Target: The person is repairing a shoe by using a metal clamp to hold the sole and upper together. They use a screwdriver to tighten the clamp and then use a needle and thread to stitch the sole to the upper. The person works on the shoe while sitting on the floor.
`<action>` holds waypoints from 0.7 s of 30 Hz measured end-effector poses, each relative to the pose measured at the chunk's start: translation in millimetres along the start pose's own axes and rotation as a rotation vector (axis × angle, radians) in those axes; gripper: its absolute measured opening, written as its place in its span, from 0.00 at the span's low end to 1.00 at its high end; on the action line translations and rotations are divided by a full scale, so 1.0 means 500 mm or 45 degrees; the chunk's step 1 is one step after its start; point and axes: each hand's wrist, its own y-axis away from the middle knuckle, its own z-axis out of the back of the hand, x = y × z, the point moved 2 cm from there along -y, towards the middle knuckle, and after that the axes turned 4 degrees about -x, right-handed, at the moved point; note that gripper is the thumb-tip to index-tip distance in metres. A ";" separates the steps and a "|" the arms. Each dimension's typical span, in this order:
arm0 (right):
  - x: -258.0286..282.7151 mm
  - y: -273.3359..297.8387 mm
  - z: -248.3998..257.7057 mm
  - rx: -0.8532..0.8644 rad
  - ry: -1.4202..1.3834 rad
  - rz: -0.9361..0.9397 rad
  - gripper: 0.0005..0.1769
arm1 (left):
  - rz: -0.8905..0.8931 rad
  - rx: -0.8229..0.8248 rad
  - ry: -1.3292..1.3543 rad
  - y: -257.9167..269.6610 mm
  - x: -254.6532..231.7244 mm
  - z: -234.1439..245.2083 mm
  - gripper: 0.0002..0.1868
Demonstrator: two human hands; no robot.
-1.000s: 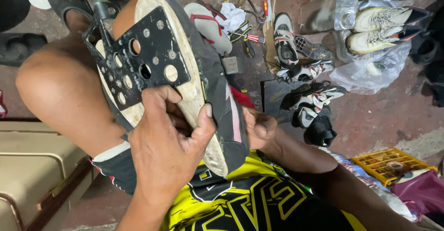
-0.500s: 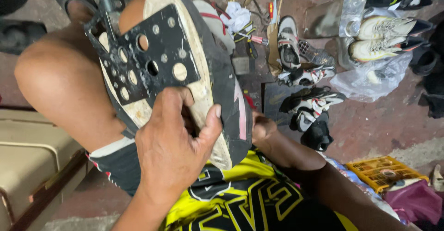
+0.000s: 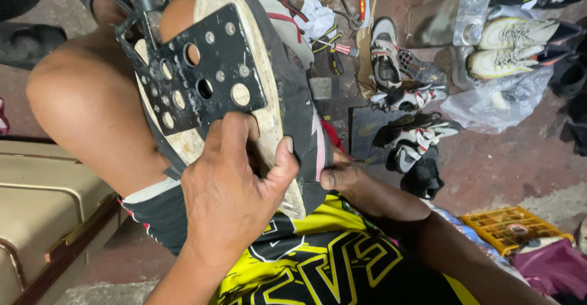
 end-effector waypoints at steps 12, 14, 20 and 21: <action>0.054 0.054 -0.073 -0.290 0.199 -0.161 0.50 | 0.000 -0.016 -0.010 -0.008 -0.002 -0.006 0.21; 0.042 0.045 -0.071 -0.288 0.132 -0.072 0.48 | 0.007 -0.027 -0.045 -0.007 -0.001 -0.006 0.21; 0.015 -0.006 0.000 -0.047 0.124 0.157 0.42 | 0.004 0.031 -0.034 -0.005 0.001 -0.008 0.21; 0.008 -0.014 0.015 -0.024 0.087 0.171 0.43 | 0.001 0.037 -0.047 -0.006 0.000 -0.009 0.21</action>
